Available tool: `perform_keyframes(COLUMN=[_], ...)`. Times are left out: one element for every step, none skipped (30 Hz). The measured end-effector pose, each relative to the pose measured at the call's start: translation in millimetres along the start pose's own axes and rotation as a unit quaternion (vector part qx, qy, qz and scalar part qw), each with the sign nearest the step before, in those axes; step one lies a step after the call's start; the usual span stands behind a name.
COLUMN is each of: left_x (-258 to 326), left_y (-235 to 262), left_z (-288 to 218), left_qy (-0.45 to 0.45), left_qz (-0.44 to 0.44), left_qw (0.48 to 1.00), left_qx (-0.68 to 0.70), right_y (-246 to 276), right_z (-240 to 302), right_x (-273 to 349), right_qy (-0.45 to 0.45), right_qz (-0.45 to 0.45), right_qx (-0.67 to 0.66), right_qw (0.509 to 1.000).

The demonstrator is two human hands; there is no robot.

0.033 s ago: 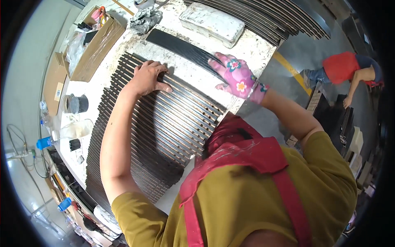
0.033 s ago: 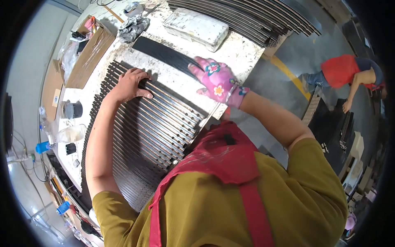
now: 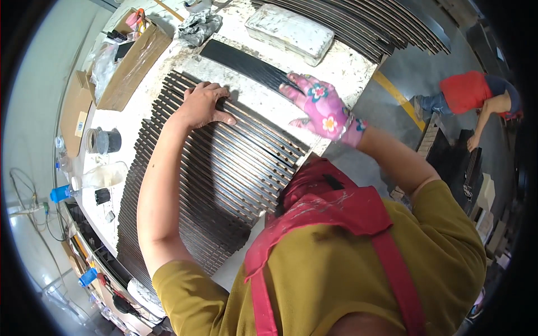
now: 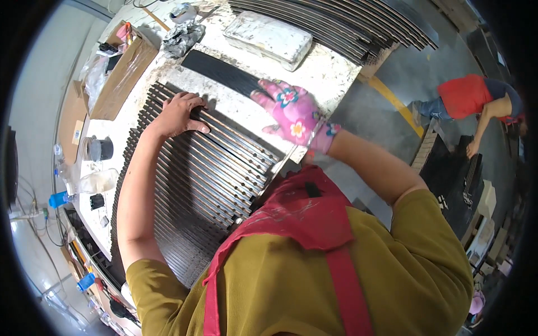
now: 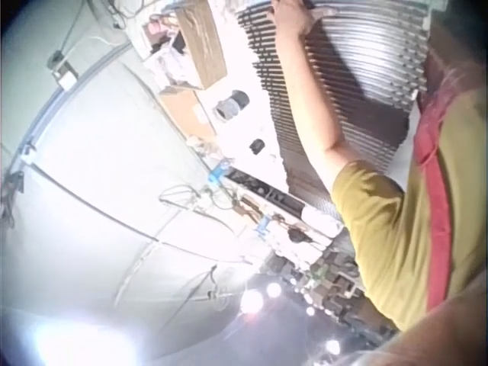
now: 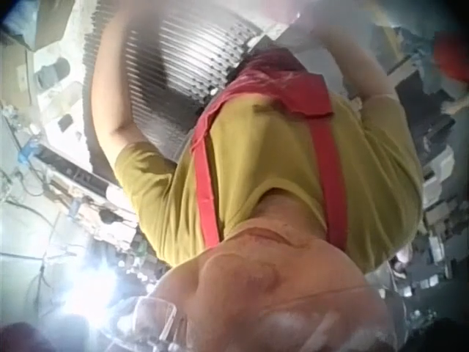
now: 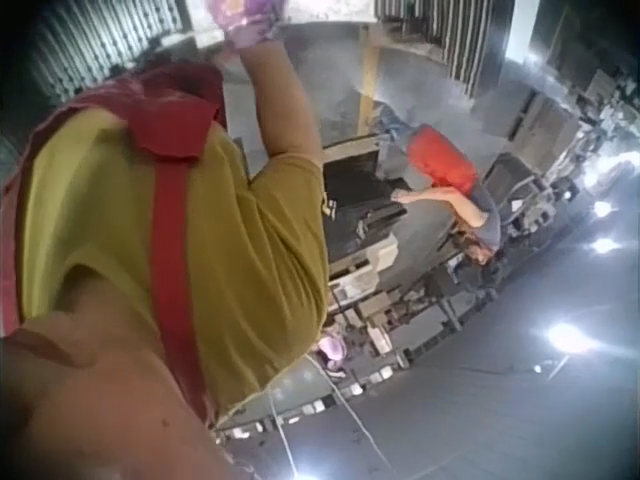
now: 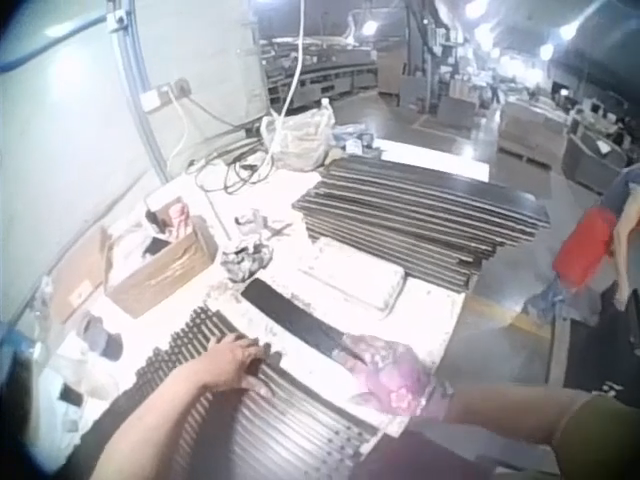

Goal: The person picks up black panels from a stack on a table, wipes them with a cloth, and carries a group of them to stack on a floor pallet.

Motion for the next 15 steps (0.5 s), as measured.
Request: perform_keyframes(left_x=[-2,-2,-3,-1,4,11,16,20,27,33,35,38,39,39,42], left_y=[0,-2,0,0,2,0,0,-3,2,7,0,-4,-3,-2,-1], left_z=[0,2,0,-3,4,13,13,11,14,18,21,24,25,24,22], left_qy=[-0.003,-0.004,-0.015,-0.004,-0.002,0.000,0.009,0.009,0.031,0.052,0.064,0.082,0.082,0.081,0.097], left_qz=[-0.005,-0.010,-0.021,-0.004,-0.052,-0.100,-0.113,-0.113,-0.151,-0.189,-0.186,-0.182,-0.194,-0.205,-0.198], left_qw=[1.000,1.000,1.000,1.000,0.998,0.994,0.993,0.993,0.988,0.980,0.980,0.979,0.977,0.974,0.975], left_qx=[-0.005,-0.009,-0.003,0.005,0.024,0.044,0.027,0.027,0.030,0.032,0.036,0.037,0.044,0.051,0.041], right_y=[8,12,4,-6,-27,-45,-34,-38,-34,-33,-40,-42,-46,-47,-45], right_z=[12,24,31,39,47,55,61,57,53,52,49,47,46,44,43], right_x=[-3,-4,2,6,12,22,12,15,9,5,8,8,7,6,5], right_qy=[-0.040,-0.053,-0.080,-0.106,-0.132,-0.156,-0.115,-0.116,-0.122,-0.129,-0.155,-0.151,-0.140,-0.131,-0.147], right_qz=[0.024,0.042,0.053,0.065,0.173,0.280,0.156,0.156,0.154,0.152,0.172,0.171,0.170,0.169,0.187], right_qx=[-0.032,-0.116,-0.197,-0.278,-0.278,-0.274,-0.271,-0.272,-0.315,-0.358,-0.367,-0.367,-0.371,-0.375,-0.396], right_qw=[0.998,0.991,0.976,0.953,0.936,0.907,0.943,0.943,0.928,0.912,0.901,0.902,0.902,0.902,0.887])
Point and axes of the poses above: each hand's wrist, its own x-axis away from the middle knuckle, its own y-axis out of the back of the hand, z = x × y, the point moved 10 cm from there along -x, towards the middle knuckle, and after that the axes turned 3 degrees about -z, right-handed, at the moved point
